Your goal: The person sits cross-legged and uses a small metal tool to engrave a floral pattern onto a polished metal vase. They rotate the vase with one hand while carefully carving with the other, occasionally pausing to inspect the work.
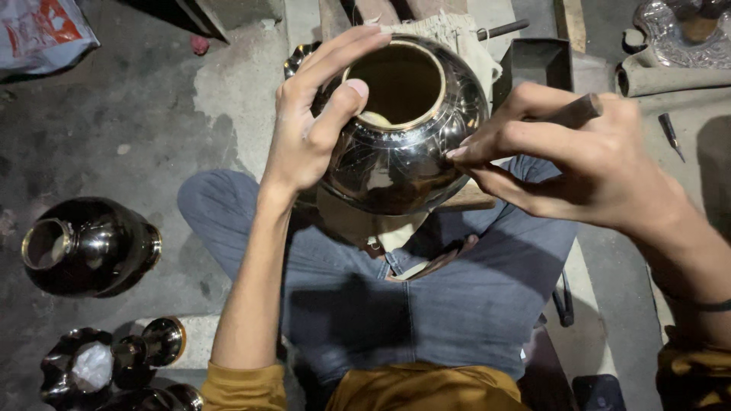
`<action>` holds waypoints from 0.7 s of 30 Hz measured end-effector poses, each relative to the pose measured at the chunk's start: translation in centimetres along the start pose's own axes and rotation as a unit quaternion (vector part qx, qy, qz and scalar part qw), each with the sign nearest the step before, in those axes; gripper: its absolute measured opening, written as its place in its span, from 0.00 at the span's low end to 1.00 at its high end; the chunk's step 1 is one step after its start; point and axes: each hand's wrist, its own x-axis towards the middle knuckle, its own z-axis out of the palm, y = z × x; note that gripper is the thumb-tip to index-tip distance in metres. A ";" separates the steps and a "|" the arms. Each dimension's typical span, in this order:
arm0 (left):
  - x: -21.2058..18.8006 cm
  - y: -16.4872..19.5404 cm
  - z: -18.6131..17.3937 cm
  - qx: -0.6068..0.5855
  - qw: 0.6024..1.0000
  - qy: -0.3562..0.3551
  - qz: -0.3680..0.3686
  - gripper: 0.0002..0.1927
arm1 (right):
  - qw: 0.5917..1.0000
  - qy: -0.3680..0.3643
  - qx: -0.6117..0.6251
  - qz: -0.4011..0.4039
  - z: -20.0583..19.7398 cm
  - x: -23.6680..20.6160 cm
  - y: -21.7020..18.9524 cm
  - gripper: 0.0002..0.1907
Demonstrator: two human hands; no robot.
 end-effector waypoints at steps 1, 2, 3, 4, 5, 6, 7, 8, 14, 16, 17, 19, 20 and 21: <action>0.0 0.1 0.0 -0.003 1.000 0.001 -0.001 0.24 | 1.000 0.012 0.013 0.003 0.2 -0.2 0.0 0.07; 0.0 0.3 0.0 -0.006 1.000 0.002 0.000 0.25 | 0.999 0.025 0.023 0.006 0.2 -0.5 0.1 0.07; 0.1 0.4 0.1 -0.010 1.000 0.001 0.000 0.25 | 0.994 0.083 0.057 0.043 0.6 -0.7 0.0 0.06; 0.2 0.5 0.2 -0.013 1.000 0.001 -0.003 0.25 | 0.983 0.140 0.090 0.078 1.3 -0.9 0.0 0.05; 0.2 0.6 0.2 -0.016 1.000 0.002 -0.007 0.25 | 0.966 0.196 0.123 0.112 1.6 -1.2 -0.1 0.04; 0.2 0.7 0.3 -0.018 1.000 0.003 -0.012 0.25 | 0.948 0.234 0.151 0.154 2.0 -1.6 -0.6 0.04; 0.2 0.9 0.5 -0.013 1.000 0.006 -0.012 0.25 | 0.926 0.269 0.180 0.195 2.9 -2.0 -1.4 0.04; 0.3 1.0 0.5 -0.006 1.000 0.007 -0.012 0.25 | 0.899 0.306 0.208 0.234 3.5 -2.4 -2.1 0.05; 0.5 1.6 0.4 -0.006 1.000 0.009 -0.014 0.26 | 0.854 0.372 0.227 0.285 6.3 -1.5 -5.2 0.03; 0.5 1.8 0.4 -0.010 1.000 0.011 -0.017 0.26 | 0.857 0.369 0.206 0.295 6.1 -0.9 -5.8 0.03; 0.4 1.8 0.4 -0.009 1.000 0.011 -0.017 0.26 | 0.859 0.366 0.196 0.300 5.9 -0.6 -6.0 0.04; 0.4 1.9 0.4 -0.010 1.000 0.013 -0.016 0.26 | 0.868 0.356 0.155 0.309 5.3 -0.1 -6.3 0.05; 0.4 2.0 0.4 -0.011 1.000 0.013 -0.016 0.26 | 0.872 0.351 0.135 0.314 5.1 0.1 -6.4 0.05; 0.4 2.0 0.3 -0.012 1.000 0.014 -0.017 0.26 | 0.870 0.350 0.140 0.318 4.9 0.4 -6.5 0.05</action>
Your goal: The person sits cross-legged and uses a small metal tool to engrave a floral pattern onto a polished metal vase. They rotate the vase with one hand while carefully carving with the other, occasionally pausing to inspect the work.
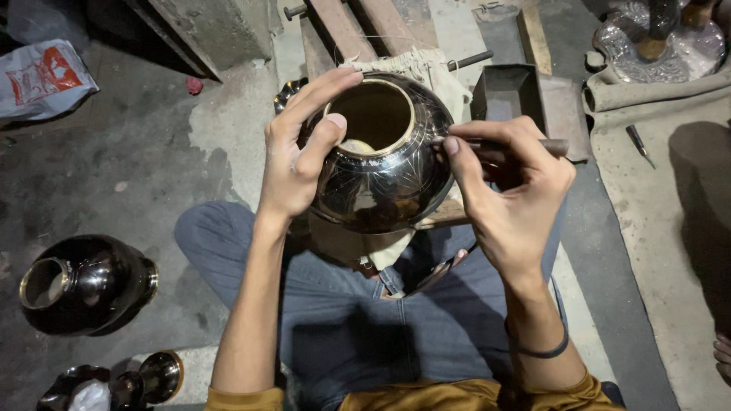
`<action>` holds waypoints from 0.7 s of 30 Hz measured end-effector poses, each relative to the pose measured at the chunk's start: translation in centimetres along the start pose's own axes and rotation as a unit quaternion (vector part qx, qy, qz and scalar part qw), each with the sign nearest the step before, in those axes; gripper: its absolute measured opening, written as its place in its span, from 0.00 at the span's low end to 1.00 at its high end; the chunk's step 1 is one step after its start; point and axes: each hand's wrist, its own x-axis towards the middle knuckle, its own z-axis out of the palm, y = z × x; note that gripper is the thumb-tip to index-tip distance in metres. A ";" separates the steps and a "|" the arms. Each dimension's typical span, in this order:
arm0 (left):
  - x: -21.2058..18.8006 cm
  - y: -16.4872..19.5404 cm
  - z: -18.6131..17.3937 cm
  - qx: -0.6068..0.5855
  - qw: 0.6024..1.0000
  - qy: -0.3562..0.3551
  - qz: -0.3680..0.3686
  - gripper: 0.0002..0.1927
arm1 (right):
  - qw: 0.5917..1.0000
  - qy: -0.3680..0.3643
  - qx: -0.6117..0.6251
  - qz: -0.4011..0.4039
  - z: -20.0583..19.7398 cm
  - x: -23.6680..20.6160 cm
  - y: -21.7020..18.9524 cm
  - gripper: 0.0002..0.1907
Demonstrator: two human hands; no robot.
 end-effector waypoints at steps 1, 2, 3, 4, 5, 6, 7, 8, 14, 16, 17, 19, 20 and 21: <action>0.0 0.0 0.0 0.002 1.000 0.000 0.002 0.25 | 1.000 -0.002 0.004 0.006 0.0 0.2 -0.2 0.05; -0.1 0.1 -0.1 0.003 1.000 0.000 0.004 0.25 | 1.000 -0.004 0.007 0.014 0.0 0.2 -0.4 0.04; -0.1 0.1 -0.1 0.003 1.000 0.000 0.005 0.25 | 1.000 -0.004 -0.002 0.011 0.1 0.3 -0.6 0.04; 0.0 0.1 -0.1 0.002 1.000 0.001 0.005 0.25 | 1.000 -0.004 -0.009 0.007 0.2 0.3 -0.7 0.04; 0.0 0.1 -0.2 0.000 1.000 0.001 0.005 0.25 | 1.000 -0.004 -0.016 0.002 0.2 0.4 -0.9 0.04; 0.0 0.1 -0.2 -0.001 1.000 0.000 0.003 0.25 | 1.000 -0.004 -0.020 0.002 0.3 0.4 -0.9 0.04; -0.1 0.1 -0.2 -0.002 1.000 0.002 0.003 0.25 | 1.000 -0.005 -0.024 0.001 0.3 0.4 -1.0 0.04; 0.0 0.1 -0.2 -0.002 1.000 0.003 0.005 0.24 | 1.000 -0.004 -0.027 -0.002 0.3 0.6 -1.0 0.04; -0.2 0.0 -0.4 -0.002 1.000 0.004 0.007 0.24 | 0.999 -0.026 -0.038 0.000 0.0 0.7 -0.6 0.03; -0.2 0.0 -0.3 0.002 1.000 0.006 0.001 0.25 | 0.999 -0.025 -0.029 -0.011 0.0 0.7 -0.4 0.03; -0.1 0.0 -0.3 0.002 1.000 0.007 -0.001 0.25 | 0.999 -0.024 -0.024 -0.016 0.0 0.6 -0.3 0.04; 0.0 -0.1 -0.3 0.002 1.000 0.007 0.000 0.25 | 0.999 -0.018 -0.026 -0.028 0.2 0.6 -0.1 0.02; 0.0 0.0 -0.3 0.001 1.000 0.005 0.001 0.25 | 0.999 -0.019 -0.029 -0.029 0.1 0.5 -0.1 0.02; -0.1 0.0 -0.3 -0.001 1.000 0.002 0.001 0.25 | 0.999 -0.020 -0.032 -0.030 0.2 0.4 -0.1 0.02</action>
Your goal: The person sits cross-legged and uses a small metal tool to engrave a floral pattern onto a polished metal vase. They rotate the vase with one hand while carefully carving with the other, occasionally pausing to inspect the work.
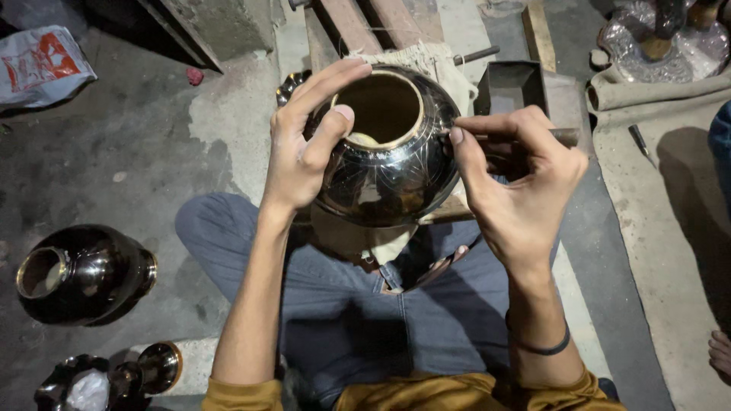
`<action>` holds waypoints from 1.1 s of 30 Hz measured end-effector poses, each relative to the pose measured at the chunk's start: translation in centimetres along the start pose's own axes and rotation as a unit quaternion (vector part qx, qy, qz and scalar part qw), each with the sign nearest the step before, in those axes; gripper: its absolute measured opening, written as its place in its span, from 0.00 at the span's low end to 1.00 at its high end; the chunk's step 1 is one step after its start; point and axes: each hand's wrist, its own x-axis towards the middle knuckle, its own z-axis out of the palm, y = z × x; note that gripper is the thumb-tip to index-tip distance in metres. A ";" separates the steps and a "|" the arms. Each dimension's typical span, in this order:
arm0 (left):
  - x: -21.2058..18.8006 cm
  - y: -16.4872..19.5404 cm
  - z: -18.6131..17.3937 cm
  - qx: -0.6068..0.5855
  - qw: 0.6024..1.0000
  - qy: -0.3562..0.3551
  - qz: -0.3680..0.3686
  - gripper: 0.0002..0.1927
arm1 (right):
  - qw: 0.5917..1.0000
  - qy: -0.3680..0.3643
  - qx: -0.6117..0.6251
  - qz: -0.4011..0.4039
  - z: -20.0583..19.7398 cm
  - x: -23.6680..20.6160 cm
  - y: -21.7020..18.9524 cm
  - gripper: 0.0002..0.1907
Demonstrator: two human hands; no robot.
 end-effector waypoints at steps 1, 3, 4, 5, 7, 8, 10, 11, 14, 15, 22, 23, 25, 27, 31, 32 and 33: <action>0.0 0.0 0.1 -0.003 1.000 0.000 -0.002 0.25 | 1.000 -0.003 -0.006 -0.002 -0.1 0.1 0.0 0.02; 0.0 0.0 0.1 -0.007 1.000 0.002 0.000 0.25 | 1.000 -0.003 -0.018 0.000 -0.2 0.0 0.0 0.02; 0.0 0.0 0.1 -0.008 1.000 0.002 -0.001 0.25 | 1.000 -0.003 -0.025 0.008 -0.3 -0.1 -0.1 0.02; -0.1 0.0 0.1 -0.009 1.000 0.002 -0.001 0.25 | 0.999 -0.003 -0.031 0.015 -0.3 -0.3 -0.3 0.03; 0.0 0.0 0.0 -0.008 1.000 0.003 0.000 0.25 | 0.999 -0.001 -0.034 0.017 -0.3 -0.5 -0.4 0.02; 0.0 0.0 0.0 -0.006 1.000 0.004 -0.001 0.25 | 0.999 0.000 -0.035 0.018 -0.3 -0.6 -0.5 0.02; 0.0 0.0 0.1 -0.005 1.000 0.003 -0.001 0.25 | 0.999 0.001 -0.041 0.013 -0.3 -0.9 -0.7 0.02; 0.0 0.0 0.1 -0.005 1.000 0.002 0.000 0.25 | 0.999 0.001 -0.043 0.010 -0.3 -0.9 -0.7 0.02; 0.0 0.0 0.1 -0.008 1.000 0.002 0.002 0.25 | 1.000 0.012 -0.008 0.025 -0.1 -1.2 -0.9 0.02; 0.1 0.1 0.1 -0.009 1.000 0.001 0.003 0.25 | 0.999 0.018 -0.003 0.030 -0.1 -1.1 -0.9 0.02; 0.0 0.0 0.0 -0.007 1.000 0.000 0.003 0.24 | 1.000 0.019 -0.009 0.006 0.1 -0.5 -0.4 0.02; 0.0 -0.1 0.0 -0.008 1.000 0.001 0.003 0.24 | 1.000 0.018 -0.012 0.008 0.0 -0.5 -0.3 0.02; -0.1 -0.3 0.1 -0.007 1.000 0.002 0.005 0.25 | 1.000 0.010 -0.018 -0.002 -0.1 -0.6 -0.3 0.02; -0.1 -0.6 0.2 -0.003 1.000 0.004 0.012 0.25 | 1.000 0.005 -0.029 -0.011 -0.2 -0.6 -0.1 0.01; -0.1 -0.7 0.1 -0.002 1.000 0.006 0.007 0.26 | 0.999 0.005 -0.039 -0.015 -0.2 -0.7 0.0 0.02; -0.1 -0.7 0.1 -0.003 1.000 0.007 0.005 0.26 | 0.999 0.006 -0.037 -0.014 -0.1 -0.7 0.1 0.02; -0.1 -0.6 0.1 -0.005 1.000 0.007 0.004 0.25 | 1.000 0.008 -0.029 -0.010 -0.1 -0.7 0.1 0.02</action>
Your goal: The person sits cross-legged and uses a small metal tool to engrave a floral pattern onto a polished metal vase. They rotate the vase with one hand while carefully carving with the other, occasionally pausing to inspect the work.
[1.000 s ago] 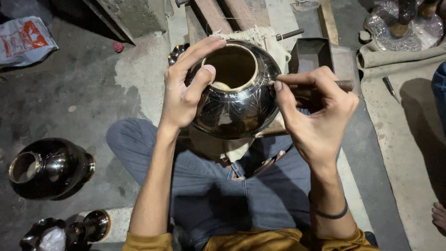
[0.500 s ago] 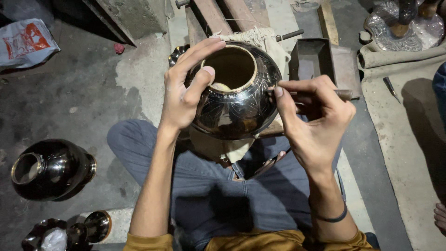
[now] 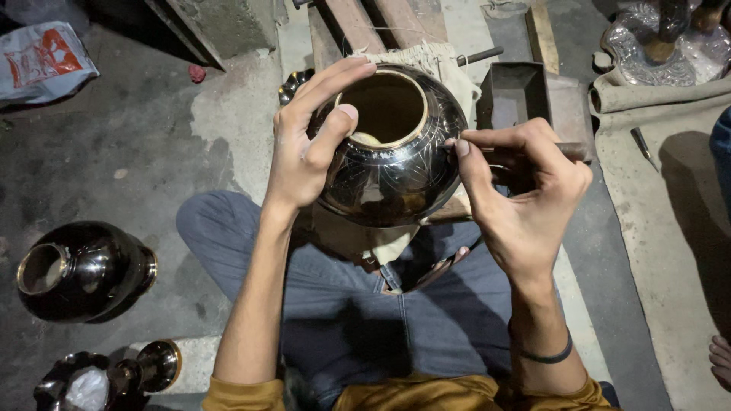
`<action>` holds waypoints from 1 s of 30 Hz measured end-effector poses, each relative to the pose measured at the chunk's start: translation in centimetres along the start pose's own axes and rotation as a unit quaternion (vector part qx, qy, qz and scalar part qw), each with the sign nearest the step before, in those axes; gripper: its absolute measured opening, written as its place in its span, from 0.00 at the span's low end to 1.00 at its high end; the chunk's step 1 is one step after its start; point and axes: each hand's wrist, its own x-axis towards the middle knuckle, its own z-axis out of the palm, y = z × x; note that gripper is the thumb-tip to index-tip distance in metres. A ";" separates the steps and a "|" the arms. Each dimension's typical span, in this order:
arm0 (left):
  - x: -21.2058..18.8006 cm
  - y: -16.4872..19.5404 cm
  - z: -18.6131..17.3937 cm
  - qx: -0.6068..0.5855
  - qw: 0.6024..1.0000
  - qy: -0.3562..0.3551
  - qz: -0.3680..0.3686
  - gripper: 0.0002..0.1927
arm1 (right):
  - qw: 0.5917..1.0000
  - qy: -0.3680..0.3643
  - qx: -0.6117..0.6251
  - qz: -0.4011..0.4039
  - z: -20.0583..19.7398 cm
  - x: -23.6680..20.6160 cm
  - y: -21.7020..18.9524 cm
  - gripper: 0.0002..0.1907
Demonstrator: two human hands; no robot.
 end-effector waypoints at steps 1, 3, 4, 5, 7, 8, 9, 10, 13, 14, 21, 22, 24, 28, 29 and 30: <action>0.1 0.1 -0.1 0.002 1.000 0.000 0.001 0.25 | 1.000 0.003 0.008 0.004 0.1 0.0 0.1 0.02; 0.0 0.2 -0.1 0.003 1.000 -0.002 -0.002 0.25 | 1.000 0.004 0.016 0.004 0.2 -0.1 0.1 0.02; 0.0 0.2 -0.1 0.005 1.000 -0.003 0.002 0.25 | 1.000 0.004 0.017 0.000 0.2 -0.1 0.2 0.02; 0.0 0.3 -0.2 0.006 1.000 -0.006 0.003 0.25 | 1.000 0.002 0.014 -0.002 0.1 -0.2 0.2 0.02; 0.0 0.3 -0.1 0.005 1.000 -0.007 0.003 0.25 | 1.000 -0.002 0.005 -0.009 0.0 -0.2 0.3 0.02; 0.0 0.3 -0.1 0.005 1.000 -0.005 0.002 0.25 | 1.000 -0.003 0.000 -0.011 0.0 -0.3 0.3 0.02; 0.0 0.2 -0.1 0.005 1.000 -0.004 0.000 0.25 | 1.000 -0.003 -0.005 -0.013 -0.1 -0.2 0.3 0.02; 0.0 0.3 -0.1 0.004 1.000 -0.003 -0.002 0.24 | 1.000 -0.004 -0.009 -0.012 -0.1 -0.3 0.3 0.02; 0.0 0.3 -0.2 0.005 1.000 -0.001 -0.002 0.24 | 1.000 -0.004 -0.004 -0.013 0.0 -0.4 0.2 0.02; 0.0 0.3 -0.2 0.007 1.000 -0.001 0.000 0.24 | 1.000 -0.004 -0.001 -0.014 0.0 -0.4 0.2 0.02; -0.1 0.0 -0.2 0.001 1.000 -0.003 -0.001 0.25 | 1.000 0.005 0.024 0.005 0.1 -1.2 -0.4 0.03; 0.0 -0.1 -0.2 0.003 1.000 -0.002 0.002 0.25 | 1.000 0.006 0.021 0.006 0.1 -1.2 -0.4 0.03; 0.0 -0.2 0.0 0.007 1.000 -0.001 0.004 0.26 | 1.000 0.005 0.022 0.004 0.1 -1.2 -0.5 0.03; -0.1 -0.1 -0.1 0.004 1.000 -0.002 -0.001 0.27 | 0.999 0.006 0.031 -0.001 0.2 -1.3 -0.5 0.03; -0.1 -0.1 -0.1 0.004 1.000 -0.003 -0.003 0.27 | 1.000 0.007 0.029 0.001 0.2 -1.4 -0.6 0.03; -0.1 -0.1 -0.1 0.004 1.000 -0.003 -0.004 0.27 | 1.000 0.009 0.026 0.003 0.2 -1.5 -0.6 0.03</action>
